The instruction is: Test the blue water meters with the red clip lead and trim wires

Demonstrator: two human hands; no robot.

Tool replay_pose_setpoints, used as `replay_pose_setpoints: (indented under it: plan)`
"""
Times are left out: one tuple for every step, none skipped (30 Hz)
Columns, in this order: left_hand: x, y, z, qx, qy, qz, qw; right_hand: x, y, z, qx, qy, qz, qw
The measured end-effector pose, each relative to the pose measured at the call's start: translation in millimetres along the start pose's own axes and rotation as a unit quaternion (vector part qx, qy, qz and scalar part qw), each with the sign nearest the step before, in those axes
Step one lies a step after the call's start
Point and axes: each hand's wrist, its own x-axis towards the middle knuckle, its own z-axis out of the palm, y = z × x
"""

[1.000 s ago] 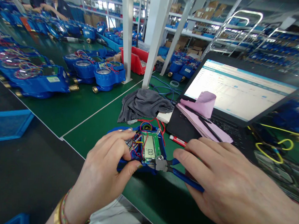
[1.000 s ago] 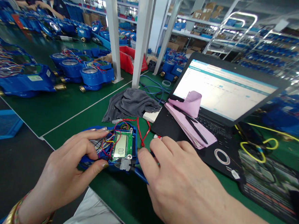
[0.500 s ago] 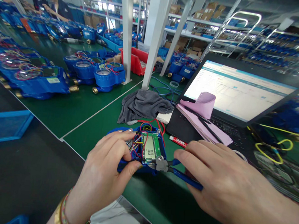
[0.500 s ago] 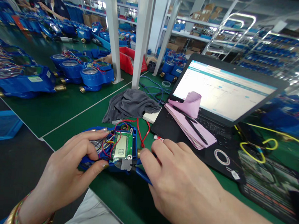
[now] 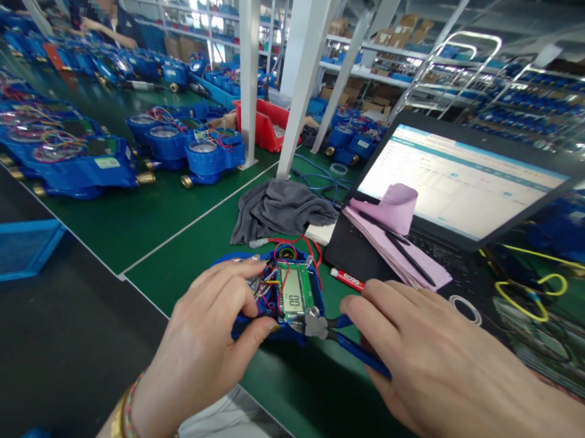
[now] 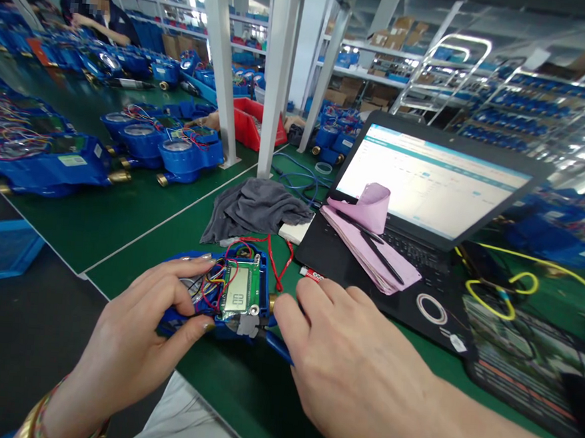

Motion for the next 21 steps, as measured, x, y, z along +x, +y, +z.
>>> replay_pose_setpoints:
  plan:
    - [-0.3, 0.0, 0.2, -0.001, 0.003, 0.001, 1.0, 0.9, 0.1, -0.8, -0.003, -0.004, 0.0, 1.0]
    - [-0.4, 0.1, 0.4, -0.001, 0.006, 0.002, 1.0, 1.6, 0.2, -1.4, -0.005, -0.005, 0.001, 1.0]
    - [-0.3, 0.3, 0.4, -0.001, 0.006, 0.005, 1.0, 1.9, 0.5, -1.8, -0.005, -0.005, 0.002, 1.0]
    - [-0.1, 0.5, 0.3, 0.0, 0.005, 0.005, 1.0, 1.9, 0.7, -1.9, -0.002, -0.007, 0.004, 1.0]
    - [0.3, 0.8, 0.2, 0.002, 0.002, 0.005, 1.0, 1.5, 0.8, -1.8, 0.003, -0.012, 0.008, 1.0]
    - [0.8, 1.1, 0.0, 0.003, 0.0, 0.005, 1.0, 1.1, 0.9, -1.6, 0.009, -0.016, 0.011, 1.0]
    - [1.2, 1.2, -0.2, 0.003, -0.003, 0.005, 1.0, 0.7, 0.8, -1.3, 0.015, -0.02, 0.014, 1.0]
    - [1.7, 1.4, -0.3, 0.003, -0.005, 0.005, 1.0, 0.6, 0.7, -0.9, 0.02, -0.025, 0.016, 0.999]
    - [2.0, 1.4, -0.4, 0.003, -0.005, 0.006, 1.0, 0.7, 0.5, -0.5, 0.025, -0.031, 0.017, 0.999]
    - [2.3, 1.5, -0.4, 0.002, -0.003, 0.007, 1.0, 1.1, 0.4, -0.1, 0.03, -0.036, 0.018, 0.999]
    - [2.5, 1.4, -0.3, 0.003, -0.002, 0.007, 1.0, 1.7, 0.3, 0.5, 0.034, -0.04, 0.016, 0.999]
    - [2.6, 1.4, -0.3, 0.004, -0.002, 0.005, 1.0, 2.3, 0.3, 1.1, 0.037, -0.043, 0.016, 0.998]
    - [2.6, 1.4, -0.4, 0.005, -0.004, 0.004, 1.0, 3.0, 0.5, 1.9, 0.04, -0.045, 0.016, 0.998]
    - [2.6, 1.4, -0.5, 0.005, -0.006, 0.001, 1.0, 3.5, 0.7, 2.8, 0.042, -0.046, 0.018, 0.998]
    - [2.5, 1.5, -0.7, 0.005, -0.008, -0.001, 1.0, 3.9, 1.0, 3.7, 0.045, -0.044, 0.019, 0.998]
    - [2.4, 1.5, -1.0, 0.005, -0.009, -0.001, 1.0, 4.0, 1.3, 4.6, 0.047, -0.043, 0.019, 0.998]
    - [2.2, 1.5, -1.2, 0.004, -0.009, 0.001, 1.0, 4.0, 1.6, 5.6, 0.048, -0.044, 0.019, 0.998]
    - [1.9, 1.5, -1.4, 0.004, -0.008, 0.002, 1.0, 3.9, 1.9, 6.4, 0.05, -0.044, 0.018, 0.998]
    - [1.5, 1.5, -1.5, 0.004, -0.006, 0.003, 1.0, 3.6, 2.1, 7.2, 0.051, -0.045, 0.018, 0.998]
    - [1.0, 1.4, -1.5, 0.004, -0.005, 0.003, 1.0, 3.2, 2.2, 7.8, 0.051, -0.045, 0.021, 0.997]
    - [0.5, 1.2, -1.4, 0.004, -0.002, 0.002, 1.0, 2.7, 2.2, 8.3, 0.051, -0.045, 0.022, 0.997]
